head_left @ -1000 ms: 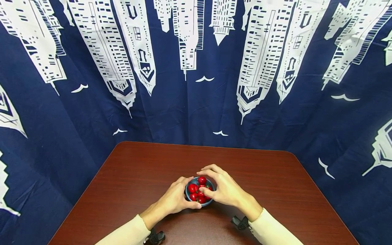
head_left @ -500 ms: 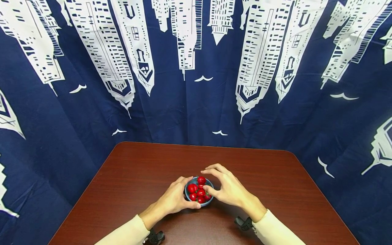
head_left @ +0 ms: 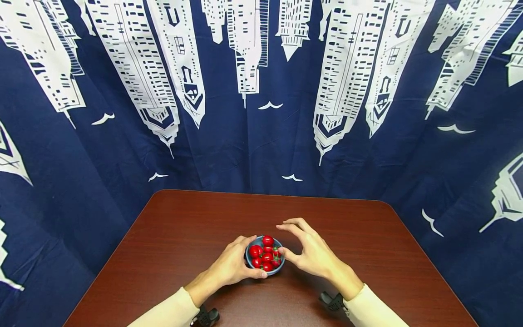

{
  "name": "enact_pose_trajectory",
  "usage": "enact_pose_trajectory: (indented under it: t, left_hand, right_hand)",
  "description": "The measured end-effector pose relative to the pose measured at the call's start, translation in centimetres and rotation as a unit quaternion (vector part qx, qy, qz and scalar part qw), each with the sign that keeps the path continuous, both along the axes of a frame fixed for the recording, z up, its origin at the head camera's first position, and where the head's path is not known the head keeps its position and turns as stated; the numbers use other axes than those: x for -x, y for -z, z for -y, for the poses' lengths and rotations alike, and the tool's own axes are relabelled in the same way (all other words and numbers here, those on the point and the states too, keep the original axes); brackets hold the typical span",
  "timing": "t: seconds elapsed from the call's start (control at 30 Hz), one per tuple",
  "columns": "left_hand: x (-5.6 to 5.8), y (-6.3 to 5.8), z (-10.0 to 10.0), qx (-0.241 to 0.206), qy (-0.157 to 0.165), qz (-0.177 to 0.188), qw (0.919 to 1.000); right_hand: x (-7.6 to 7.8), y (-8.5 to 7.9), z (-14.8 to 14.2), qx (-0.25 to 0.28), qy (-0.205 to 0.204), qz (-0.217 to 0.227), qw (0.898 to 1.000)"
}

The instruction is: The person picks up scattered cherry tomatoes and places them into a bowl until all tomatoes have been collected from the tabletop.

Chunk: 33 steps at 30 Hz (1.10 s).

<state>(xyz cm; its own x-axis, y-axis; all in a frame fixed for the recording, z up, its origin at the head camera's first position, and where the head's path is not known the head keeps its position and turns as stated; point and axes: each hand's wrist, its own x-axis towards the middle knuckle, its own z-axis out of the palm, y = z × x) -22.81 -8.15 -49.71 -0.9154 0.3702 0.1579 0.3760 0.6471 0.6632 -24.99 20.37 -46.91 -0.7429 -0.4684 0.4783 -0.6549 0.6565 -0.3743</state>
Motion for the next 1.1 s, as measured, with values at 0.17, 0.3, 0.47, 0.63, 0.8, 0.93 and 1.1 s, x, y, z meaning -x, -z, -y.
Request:
enact_pose_trajectory:
  t: [0.17,0.3,0.47,0.63,0.8,0.93,1.1]
  left_hand:
    - [-0.3,0.2,0.0,-0.001,-0.001,0.002,1.0]
    - [-0.4,0.3,-0.1,-0.008,-0.002,0.0,1.0]
    - [-0.2,0.2,0.1,-0.014,-0.004,0.006,0.9999]
    - [-0.4,0.1,0.1,-0.01,-0.003,-0.001,0.9999]
    - [-0.5,0.1,0.2,-0.012,0.004,-0.006,0.9999]
    - [-0.5,0.1,0.4,-0.012,0.012,0.002,0.9999]
    - [-0.3,0.2,0.8,-0.021,0.017,0.007,0.9996]
  right_hand:
    - [-0.3,0.3,-0.7,-0.002,0.009,-0.007,1.0]
    - [-0.5,0.3,-1.4,-0.005,0.022,-0.008,1.0]
    - [-0.5,0.3,-2.2,-0.002,0.032,-0.006,0.999]
    - [-0.7,0.5,-2.9,-0.008,0.042,-0.01,0.999]
    - [-1.0,0.7,-3.7,-0.01,0.052,-0.008,0.999]
    - [-1.2,0.8,-4.4,-0.009,0.058,-0.003,0.998]
    - [-1.3,0.9,-5.2,-0.009,0.063,-0.001,0.998]
